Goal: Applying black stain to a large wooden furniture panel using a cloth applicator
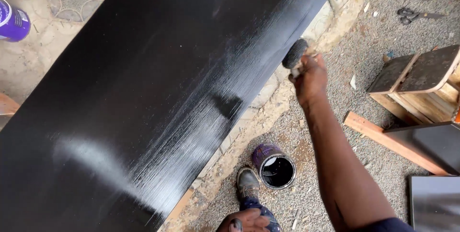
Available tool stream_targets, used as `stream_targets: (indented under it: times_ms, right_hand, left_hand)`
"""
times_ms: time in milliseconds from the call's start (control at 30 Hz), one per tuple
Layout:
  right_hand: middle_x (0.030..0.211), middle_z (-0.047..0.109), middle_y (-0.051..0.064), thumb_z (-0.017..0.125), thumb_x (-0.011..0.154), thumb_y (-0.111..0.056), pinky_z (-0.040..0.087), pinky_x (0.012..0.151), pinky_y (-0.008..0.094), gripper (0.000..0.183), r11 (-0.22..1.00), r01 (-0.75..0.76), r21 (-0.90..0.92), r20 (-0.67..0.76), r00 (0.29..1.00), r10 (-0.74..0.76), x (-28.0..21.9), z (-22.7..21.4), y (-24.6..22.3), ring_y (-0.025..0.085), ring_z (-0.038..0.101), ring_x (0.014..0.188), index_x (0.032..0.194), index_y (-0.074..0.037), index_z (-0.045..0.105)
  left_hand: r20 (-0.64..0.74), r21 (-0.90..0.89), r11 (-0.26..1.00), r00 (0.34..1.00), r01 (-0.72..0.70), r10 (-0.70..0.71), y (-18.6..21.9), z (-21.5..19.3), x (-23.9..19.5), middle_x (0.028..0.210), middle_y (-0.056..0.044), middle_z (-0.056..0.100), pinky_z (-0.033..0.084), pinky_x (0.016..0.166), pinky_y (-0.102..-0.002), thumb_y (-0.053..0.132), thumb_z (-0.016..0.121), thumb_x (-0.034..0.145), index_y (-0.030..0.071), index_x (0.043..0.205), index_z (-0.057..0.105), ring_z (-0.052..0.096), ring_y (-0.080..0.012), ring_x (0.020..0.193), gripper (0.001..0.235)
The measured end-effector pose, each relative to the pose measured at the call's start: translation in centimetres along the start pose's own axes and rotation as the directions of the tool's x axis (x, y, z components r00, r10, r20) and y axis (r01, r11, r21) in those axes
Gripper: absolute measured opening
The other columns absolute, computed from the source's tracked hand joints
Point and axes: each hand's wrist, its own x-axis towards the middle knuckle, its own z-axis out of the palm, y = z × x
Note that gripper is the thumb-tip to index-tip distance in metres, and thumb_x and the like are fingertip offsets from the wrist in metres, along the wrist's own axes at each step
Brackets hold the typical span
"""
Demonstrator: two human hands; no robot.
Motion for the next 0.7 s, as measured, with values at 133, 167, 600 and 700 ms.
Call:
stream_targets:
  times_ms: [133,167,600,700]
  right_hand:
    - [0.085,0.045,0.001,0.036,0.104,-0.013,0.041,0.062,0.026,0.01,0.965,-0.036,-0.261,0.098,0.993,0.064,-8.2,0.8,6.2,0.013,0.042,0.072,0.101,-0.014,0.046]
    - [0.085,0.045,0.001,0.036,0.104,-0.013,0.041,0.062,0.026,0.01,0.961,-0.065,-0.268,0.102,0.99,0.095,-10.5,0.7,7.7,0.013,0.042,0.072,0.101,-0.014,0.046]
    - [0.091,0.055,0.003,0.057,0.09,0.004,0.047,0.076,0.031,0.021,0.987,-0.083,-0.141,0.41,0.902,0.134,-39.7,1.8,22.9,0.013,0.051,0.083,0.104,-0.011,0.053]
    - [0.085,0.047,0.001,0.055,0.091,0.008,0.041,0.072,0.028,0.023,0.985,-0.158,-0.075,0.378,0.909,0.175,-45.9,2.1,27.6,0.01,0.044,0.078,0.099,-0.012,0.048]
  left_hand:
    - [-0.095,0.345,0.871,0.91,-0.35,0.403,1.1,5.0,-2.3,0.089,-0.025,0.091,0.066,0.055,-0.036,0.068,0.041,0.087,0.001,0.108,0.078,0.088,-0.0321,0.063,0.079]
    - [-0.125,0.347,0.877,0.911,-0.332,0.394,2.0,6.9,-3.5,0.089,-0.025,0.091,0.066,0.055,-0.036,0.068,0.041,0.087,0.001,0.108,0.078,0.088,-0.0321,0.063,0.079]
    - [-0.161,0.188,0.926,0.92,-0.328,0.359,3.0,6.6,-14.5,0.089,-0.013,0.079,0.057,0.068,-0.024,0.057,0.053,0.092,0.004,0.105,0.078,0.074,-0.0165,0.074,0.06]
    - [-0.138,0.117,0.932,0.923,-0.344,0.358,1.7,2.2,-17.4,0.093,-0.015,0.077,0.058,0.075,-0.025,0.057,0.054,0.093,0.003,0.108,0.076,0.074,-0.0166,0.078,0.06]
